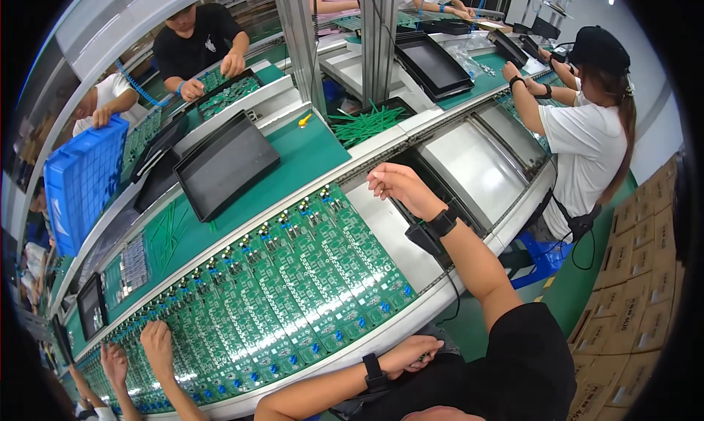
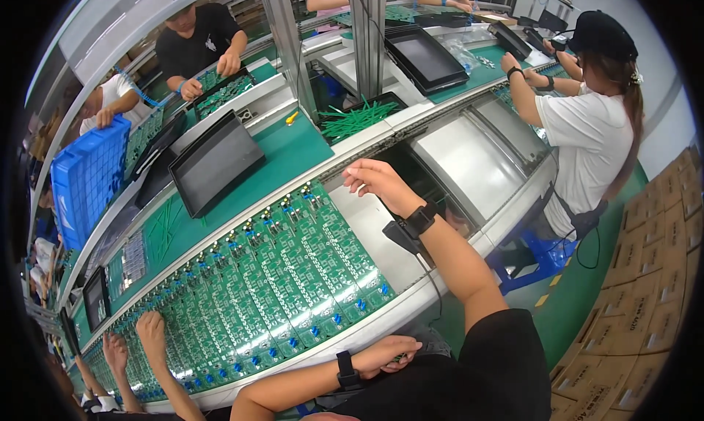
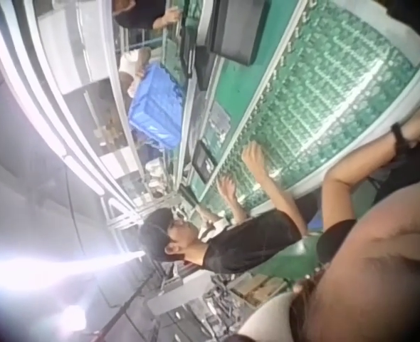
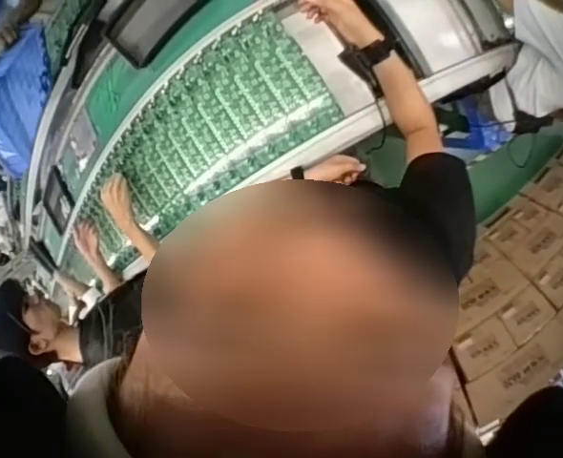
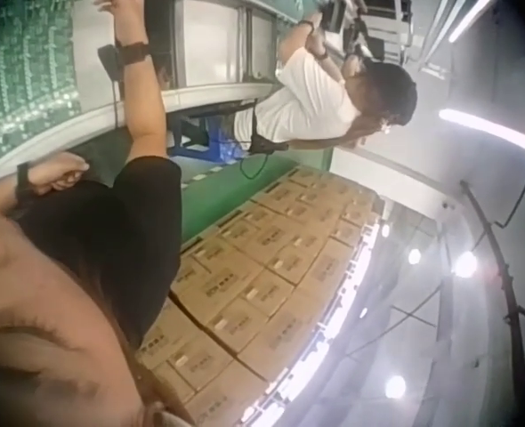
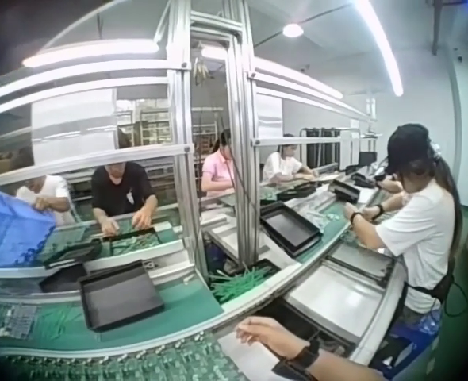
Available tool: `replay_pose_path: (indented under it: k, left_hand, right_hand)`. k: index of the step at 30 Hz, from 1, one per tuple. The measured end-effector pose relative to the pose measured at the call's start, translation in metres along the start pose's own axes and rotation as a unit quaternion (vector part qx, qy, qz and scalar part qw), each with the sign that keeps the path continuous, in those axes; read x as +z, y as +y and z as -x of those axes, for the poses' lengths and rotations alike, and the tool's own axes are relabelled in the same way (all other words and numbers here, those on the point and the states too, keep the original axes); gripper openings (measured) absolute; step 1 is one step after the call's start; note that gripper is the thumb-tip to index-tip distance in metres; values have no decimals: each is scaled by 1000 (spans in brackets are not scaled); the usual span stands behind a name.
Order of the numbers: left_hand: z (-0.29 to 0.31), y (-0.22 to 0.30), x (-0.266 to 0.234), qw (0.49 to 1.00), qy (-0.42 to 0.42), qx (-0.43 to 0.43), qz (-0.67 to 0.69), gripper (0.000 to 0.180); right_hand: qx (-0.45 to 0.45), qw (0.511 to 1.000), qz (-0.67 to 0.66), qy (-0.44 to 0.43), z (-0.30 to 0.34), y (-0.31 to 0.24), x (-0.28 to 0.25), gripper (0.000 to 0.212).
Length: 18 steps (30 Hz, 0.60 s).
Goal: The person picks up small green circuit boards from a tray and places them onto a larger panel on the assembly line. After filling the panel, they slide it along the line and move the tray aside.
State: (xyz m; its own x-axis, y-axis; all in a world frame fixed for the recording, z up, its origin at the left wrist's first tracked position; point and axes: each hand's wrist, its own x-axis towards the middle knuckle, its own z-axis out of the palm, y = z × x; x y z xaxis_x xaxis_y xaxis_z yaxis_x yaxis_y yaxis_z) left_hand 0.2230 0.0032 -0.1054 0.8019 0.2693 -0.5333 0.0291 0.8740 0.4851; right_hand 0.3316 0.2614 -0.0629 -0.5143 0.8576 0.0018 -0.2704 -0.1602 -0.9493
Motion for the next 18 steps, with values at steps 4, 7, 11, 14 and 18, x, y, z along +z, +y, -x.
replay_pose_path:
  k: [4,7,11,14,18]
  left_hand:
    - [-1,-1,-3,1000,-2,-7,3,31]
    - [-1,0,-3,1000,7,-2,3,31]
    - [-3,-2,-3,1000,10,-6,1,30]
    - [-7,-6,-4,1000,6,0,5,30]
    - [-11,-11,-6,1000,6,2,7,30]
  right_hand:
    - [0,1000,6,-1,-1,2,-1,20]
    - [-1,1000,11,-10,-4,3,3,20]
    - [12,999,32,-7,-2,0,6,20]
    - [-6,999,41,3,0,0,-1,21]
    - [-4,999,50,-6,1,-4,7,20]
